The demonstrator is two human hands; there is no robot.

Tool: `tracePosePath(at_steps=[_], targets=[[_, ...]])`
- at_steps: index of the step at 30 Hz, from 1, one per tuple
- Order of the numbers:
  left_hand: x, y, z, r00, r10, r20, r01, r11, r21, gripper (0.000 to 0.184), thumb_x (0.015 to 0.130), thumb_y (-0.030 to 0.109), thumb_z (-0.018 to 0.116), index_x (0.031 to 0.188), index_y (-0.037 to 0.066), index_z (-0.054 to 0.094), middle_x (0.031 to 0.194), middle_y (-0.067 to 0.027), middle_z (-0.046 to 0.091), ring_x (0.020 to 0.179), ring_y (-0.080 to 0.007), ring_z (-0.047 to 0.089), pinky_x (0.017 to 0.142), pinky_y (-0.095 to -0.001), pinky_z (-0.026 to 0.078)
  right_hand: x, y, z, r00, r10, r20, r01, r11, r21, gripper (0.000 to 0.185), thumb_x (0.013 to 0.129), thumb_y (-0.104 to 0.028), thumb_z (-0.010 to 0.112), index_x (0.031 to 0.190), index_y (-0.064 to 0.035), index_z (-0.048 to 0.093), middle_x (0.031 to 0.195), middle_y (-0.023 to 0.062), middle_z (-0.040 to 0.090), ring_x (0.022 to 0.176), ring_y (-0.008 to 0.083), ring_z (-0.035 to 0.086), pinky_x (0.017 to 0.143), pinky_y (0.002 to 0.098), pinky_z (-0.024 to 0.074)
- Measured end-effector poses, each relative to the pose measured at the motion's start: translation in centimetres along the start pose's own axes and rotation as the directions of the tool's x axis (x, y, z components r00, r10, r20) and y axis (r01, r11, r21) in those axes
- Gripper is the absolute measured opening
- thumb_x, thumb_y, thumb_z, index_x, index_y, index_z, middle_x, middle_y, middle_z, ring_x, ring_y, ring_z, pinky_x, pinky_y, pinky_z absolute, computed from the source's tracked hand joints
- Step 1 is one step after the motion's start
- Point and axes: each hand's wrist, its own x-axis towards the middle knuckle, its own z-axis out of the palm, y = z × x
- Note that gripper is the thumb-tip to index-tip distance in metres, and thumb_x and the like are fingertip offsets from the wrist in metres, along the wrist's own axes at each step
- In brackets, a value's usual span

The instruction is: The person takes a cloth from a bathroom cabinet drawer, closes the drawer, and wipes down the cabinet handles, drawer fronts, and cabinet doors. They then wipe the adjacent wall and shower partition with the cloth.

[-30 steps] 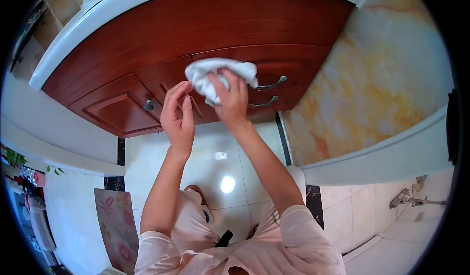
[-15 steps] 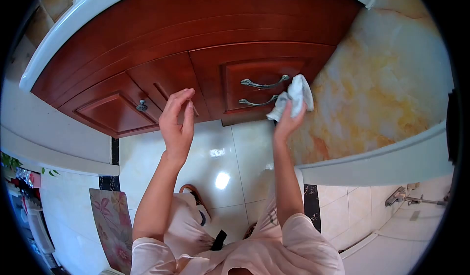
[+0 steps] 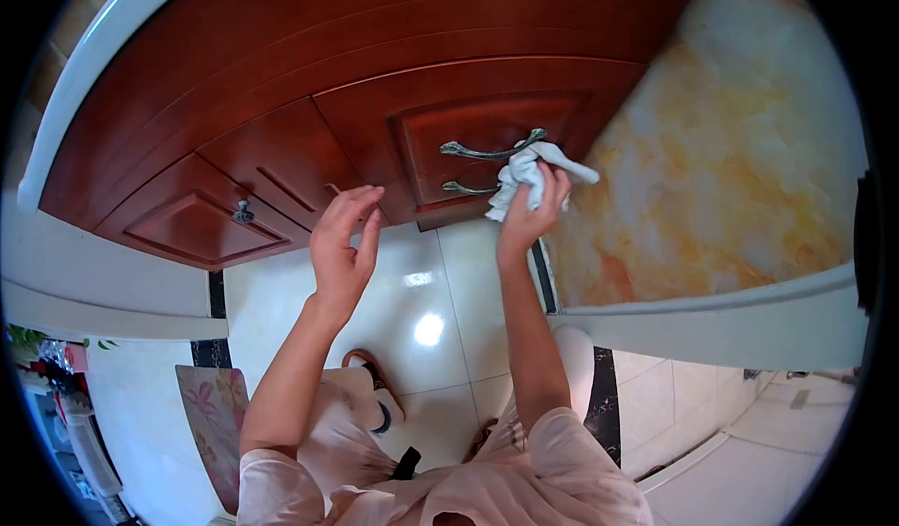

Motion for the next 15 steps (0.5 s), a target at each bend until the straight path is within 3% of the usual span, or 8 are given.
tracePosePath(at_steps=[2,4,7,10,12,14,15], targets=[[0.0,-0.5,-0.1,0.999,0.051,0.015,-0.052,0.997,0.050,0.020,0.082,-0.004,0.057,0.101,0.000,0.062,0.101,-0.0146,0.064,0.094,-0.0261,0.062,0.082,-0.0316,0.047,-2.8,-0.3,1.7,0.997,-0.064,0.032,0.065,0.996,-0.055,0.039,0.069,0.001,0.059,0.107,-0.0016,0.062,0.120,0.0193,0.050,0.112,0.0372,0.049,0.096,0.0434,0.0377],[0.1,-0.4,0.1,0.997,0.070,0.016,-0.070,0.996,0.052,0.021,0.081,-0.004,0.058,0.101,0.000,0.062,0.099,-0.0154,0.064,0.091,-0.0297,0.061,0.080,-0.0337,0.048,-4.4,-1.9,1.7,0.906,-0.228,0.357,0.307,0.934,-0.183,0.038,0.066,0.002,0.058,0.104,-0.0040,0.064,0.118,0.0177,0.051,0.109,0.0374,0.049,0.091,0.0430,0.0406],[-0.1,0.5,0.5,0.996,0.085,0.035,-0.087,0.993,0.079,0.022,0.079,-0.005,0.059,0.101,0.001,0.062,0.098,-0.0158,0.064,0.090,-0.0313,0.061,0.079,-0.0349,0.048,-3.0,-2.8,0.7,0.837,-0.320,0.444,0.416,0.899,-0.137,0.037,0.064,0.002,0.057,0.100,-0.0043,0.065,0.112,0.0176,0.055,0.102,0.0373,0.052,0.086,0.0424,0.0425],[-0.3,0.5,0.0,0.993,0.110,0.031,-0.112,0.989,0.095,0.022,0.079,-0.005,0.059,0.100,0.001,0.063,0.097,-0.0156,0.064,0.091,-0.0311,0.062,0.079,-0.0350,0.048,0.8,-0.5,-1.3,0.938,-0.238,0.254,0.207,0.968,0.143,0.037,0.066,0.004,0.056,0.101,-0.0010,0.063,0.108,0.0170,0.058,0.101,0.0349,0.054,0.090,0.0420,0.0417],[-0.3,0.1,-0.6,0.994,0.112,0.014,-0.113,0.988,0.108,0.022,0.079,-0.005,0.059,0.100,0.001,0.063,0.097,-0.0155,0.064,0.091,-0.0310,0.062,0.079,-0.0351,0.048,4.9,-0.8,-3.8,0.997,-0.073,-0.006,0.073,0.986,0.152,0.037,0.069,0.006,0.055,0.105,0.0018,0.061,0.107,0.0162,0.061,0.103,0.0325,0.056,0.096,0.0414,0.0393],[-0.7,0.1,-1.0,0.995,0.097,0.002,-0.097,0.987,0.128,0.022,0.079,-0.005,0.058,0.100,0.001,0.063,0.097,-0.0154,0.065,0.090,-0.0309,0.062,0.079,-0.0352,0.049,8.2,-1.7,-5.1,0.979,-0.140,-0.146,0.152,0.986,0.075,0.041,0.075,0.007,0.050,0.115,0.0012,0.057,0.120,0.0149,0.056,0.115,0.0290,0.050,0.103,0.0379,0.0333],[-0.6,0.2,-1.2,0.996,0.090,0.001,-0.090,0.987,0.132,0.022,0.079,-0.006,0.059,0.099,0.001,0.063,0.096,-0.0151,0.065,0.090,-0.0307,0.062,0.079,-0.0351,0.049,9.7,-3.8,-5.0,0.962,-0.217,-0.168,0.232,0.970,0.073,0.040,0.077,0.005,0.053,0.116,0.0001,0.057,0.124,0.0164,0.053,0.116,0.0310,0.049,0.103,0.0396,0.0339]])
